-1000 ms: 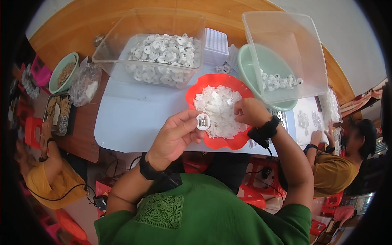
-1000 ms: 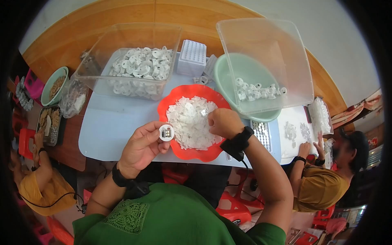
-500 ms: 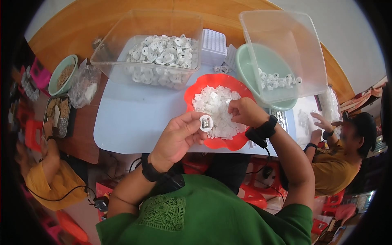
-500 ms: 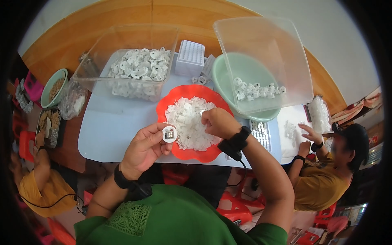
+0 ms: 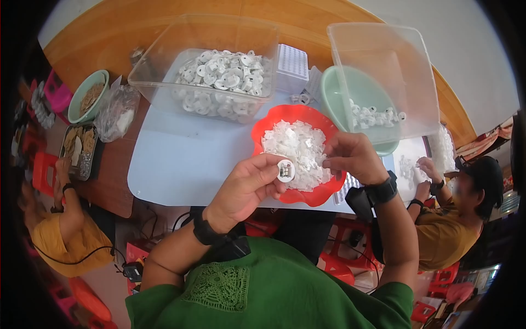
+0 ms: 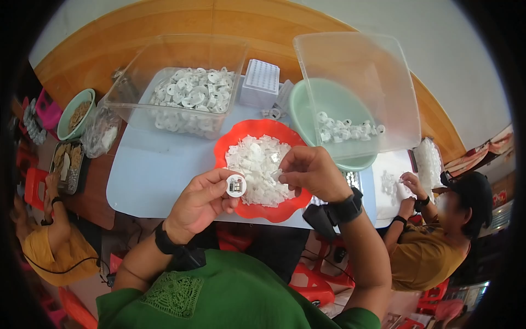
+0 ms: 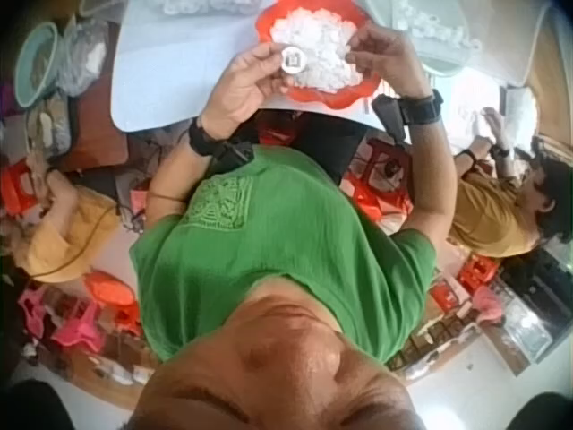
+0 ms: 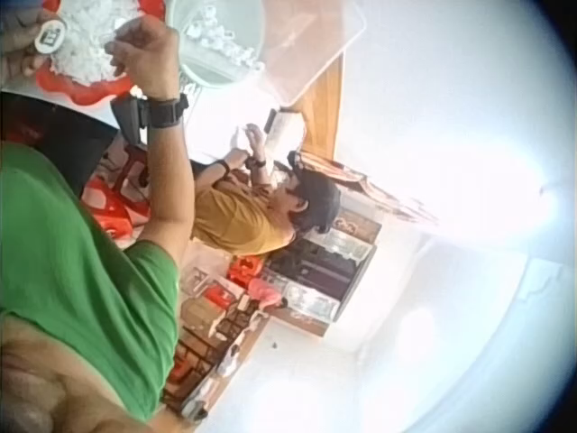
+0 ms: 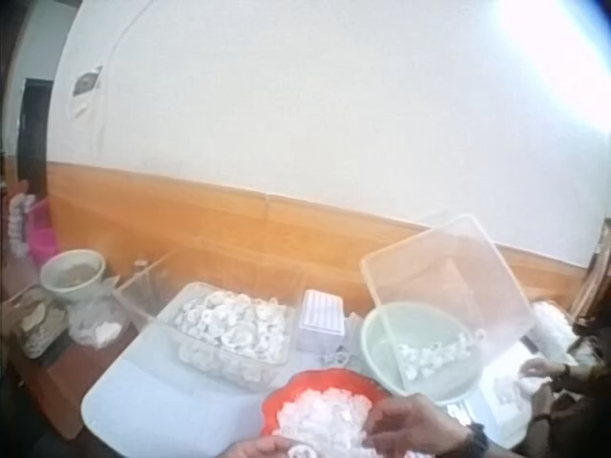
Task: Assembling small electronic components by hand at a production table.
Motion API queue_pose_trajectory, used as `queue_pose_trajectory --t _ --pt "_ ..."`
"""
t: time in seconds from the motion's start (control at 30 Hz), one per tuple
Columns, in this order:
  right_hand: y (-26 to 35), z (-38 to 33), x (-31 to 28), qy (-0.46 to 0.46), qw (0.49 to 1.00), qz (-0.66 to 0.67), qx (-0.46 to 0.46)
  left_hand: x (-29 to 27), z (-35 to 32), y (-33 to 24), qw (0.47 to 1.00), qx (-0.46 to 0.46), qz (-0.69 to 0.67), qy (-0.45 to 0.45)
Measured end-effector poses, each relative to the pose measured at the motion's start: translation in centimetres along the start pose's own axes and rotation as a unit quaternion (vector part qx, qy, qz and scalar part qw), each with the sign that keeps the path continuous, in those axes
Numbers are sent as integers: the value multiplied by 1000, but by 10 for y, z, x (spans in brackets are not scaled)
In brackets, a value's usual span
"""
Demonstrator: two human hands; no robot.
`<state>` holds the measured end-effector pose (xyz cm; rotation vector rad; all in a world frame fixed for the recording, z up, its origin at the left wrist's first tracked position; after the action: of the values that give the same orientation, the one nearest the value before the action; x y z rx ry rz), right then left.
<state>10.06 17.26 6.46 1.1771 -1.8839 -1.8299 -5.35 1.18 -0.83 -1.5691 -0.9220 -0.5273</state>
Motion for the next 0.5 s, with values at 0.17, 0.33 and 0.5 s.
queue_pose_trajectory --t 0.17,0.33,0.5 --pt "11 -40 11 -32 996 83 -28 12 0 12 1000 -28 -2 14" --pt "15 -63 26 -28 990 110 -80 16 0 22 997 -27 -23 75" --pt "21 -71 34 -88 962 -19 -259 18 -3 28 995 -24 -1 93"
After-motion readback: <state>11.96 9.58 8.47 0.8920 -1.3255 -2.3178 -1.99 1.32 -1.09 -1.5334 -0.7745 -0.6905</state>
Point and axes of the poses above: each hand's wrist, its own z-axis towards the middle knuckle, its own x-axis out of the palm, y = z × x, the point moved 3 cm from there along z, towards the middle knuckle, and after that the axes turned 13 degrees about -y, right-handed, at the moved point
